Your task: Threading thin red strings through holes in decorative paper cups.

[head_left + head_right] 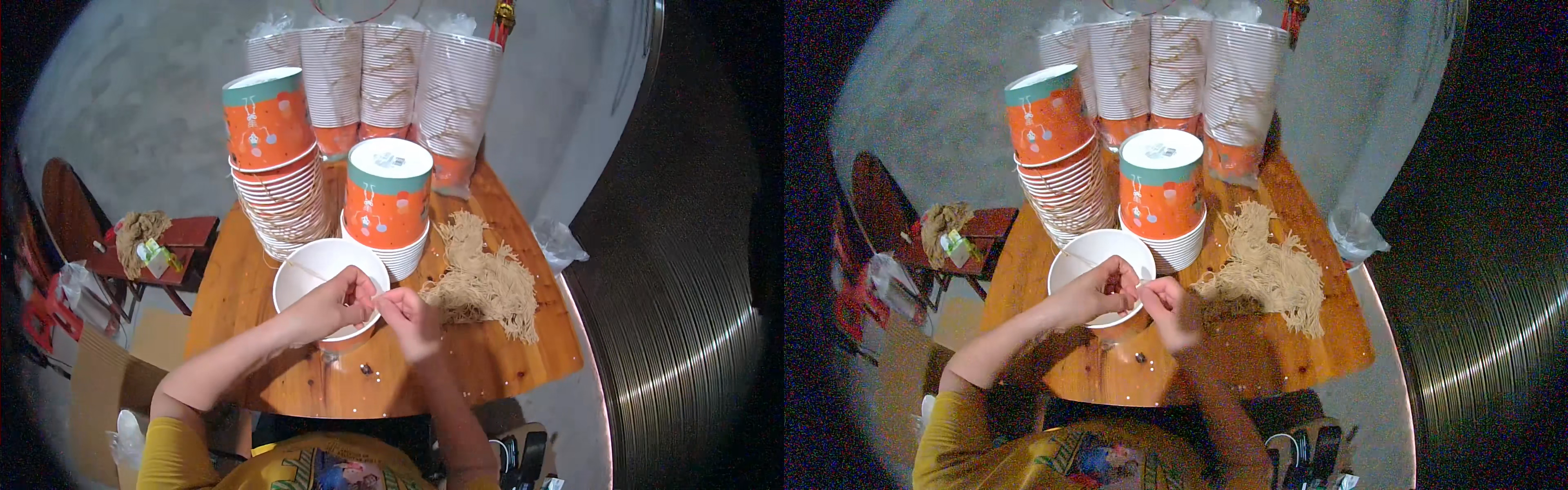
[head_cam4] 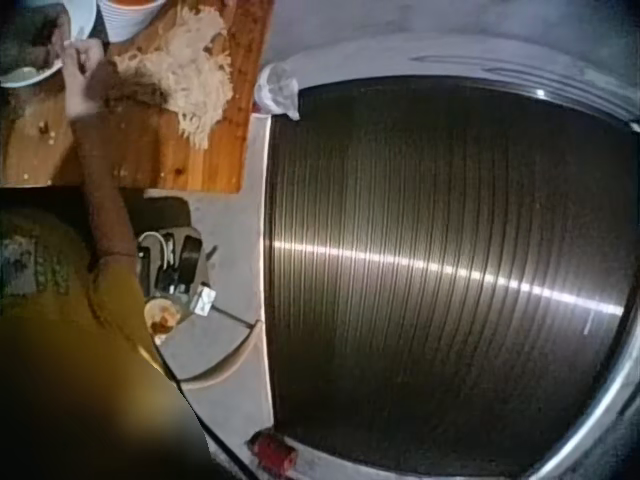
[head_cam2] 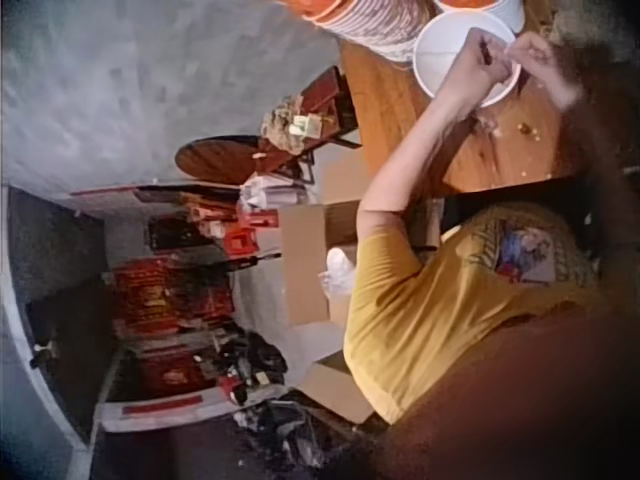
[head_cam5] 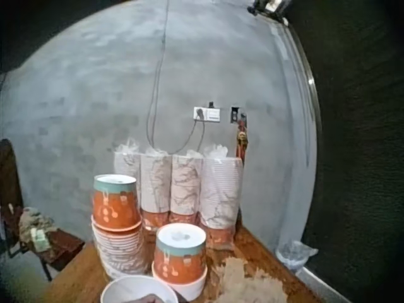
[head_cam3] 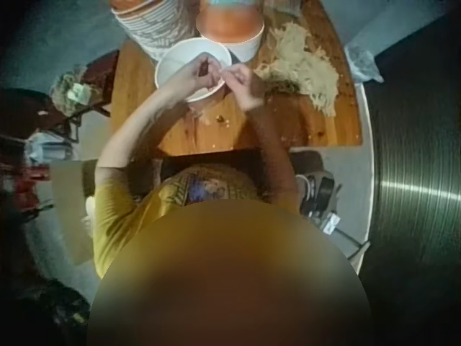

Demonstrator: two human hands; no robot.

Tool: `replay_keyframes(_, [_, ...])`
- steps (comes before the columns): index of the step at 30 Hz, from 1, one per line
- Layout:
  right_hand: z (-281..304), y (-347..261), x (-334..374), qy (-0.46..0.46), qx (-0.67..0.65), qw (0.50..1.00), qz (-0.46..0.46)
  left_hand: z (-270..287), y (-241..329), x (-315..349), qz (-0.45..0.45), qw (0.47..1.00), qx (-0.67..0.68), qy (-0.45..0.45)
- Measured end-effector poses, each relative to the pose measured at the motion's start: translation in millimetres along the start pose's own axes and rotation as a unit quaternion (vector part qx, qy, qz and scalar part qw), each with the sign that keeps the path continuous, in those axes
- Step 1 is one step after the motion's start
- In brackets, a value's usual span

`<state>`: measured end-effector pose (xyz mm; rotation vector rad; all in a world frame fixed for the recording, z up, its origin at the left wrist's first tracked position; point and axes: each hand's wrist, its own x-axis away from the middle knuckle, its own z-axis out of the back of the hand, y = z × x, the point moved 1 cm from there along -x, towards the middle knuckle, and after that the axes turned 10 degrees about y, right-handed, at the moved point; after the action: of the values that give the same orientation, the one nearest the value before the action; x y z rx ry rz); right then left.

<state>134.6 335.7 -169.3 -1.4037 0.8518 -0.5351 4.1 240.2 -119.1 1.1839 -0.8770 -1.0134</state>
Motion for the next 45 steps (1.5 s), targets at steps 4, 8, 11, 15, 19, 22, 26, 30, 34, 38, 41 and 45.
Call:
replay_keyframes(4, [-5,-12,2,-0.021,-0.02,0.998,-0.064,0,-13,-6,0.04,0.998,0.039,0.001])
replay_keyframes(8, [-2,-4,3,-0.046,-0.004,0.995,-0.093,-2,-17,-5,0.087,0.991,0.098,-0.001])
replay_keyframes(11, [-1,3,5,-0.06,-0.075,0.995,0.006,-1,-16,-6,0.096,0.991,0.098,-0.011])
replay_keyframes(15, [15,-6,8,-0.021,-0.017,0.993,0.113,2,-11,-4,0.092,0.989,0.115,-0.002])
replay_keyframes(19, [31,-38,4,-0.084,0.2,0.941,0.259,-1,-5,-2,0.055,0.987,0.147,-0.016])
replay_keyframes(22, [26,-62,3,-0.119,0.282,0.884,0.354,-3,-7,-3,0.035,0.987,0.141,-0.064])
replay_keyframes(26, [16,-73,-2,-0.144,0.26,0.891,0.344,-8,-11,0,0.004,0.99,0.105,-0.089])
replay_keyframes(30, [17,-64,-16,-0.148,0.22,0.902,0.34,-9,-9,0,0.027,0.989,0.083,-0.121])
replay_keyframes(34, [20,-43,-20,-0.13,0.159,0.957,0.204,-9,-15,-1,0.042,0.978,0.123,-0.162])
replay_keyframes(38, [23,-32,-17,-0.067,0.16,0.964,0.2,-8,-12,1,0.041,0.979,0.124,-0.154])
replay_keyframes(41, [33,-28,-4,-0.069,0.134,0.962,0.228,-8,-13,0,0.054,0.983,0.122,-0.123])
replay_keyframes(45, [40,-26,5,-0.065,0.267,0.902,0.332,-8,-13,-4,0.072,0.984,0.119,-0.111])
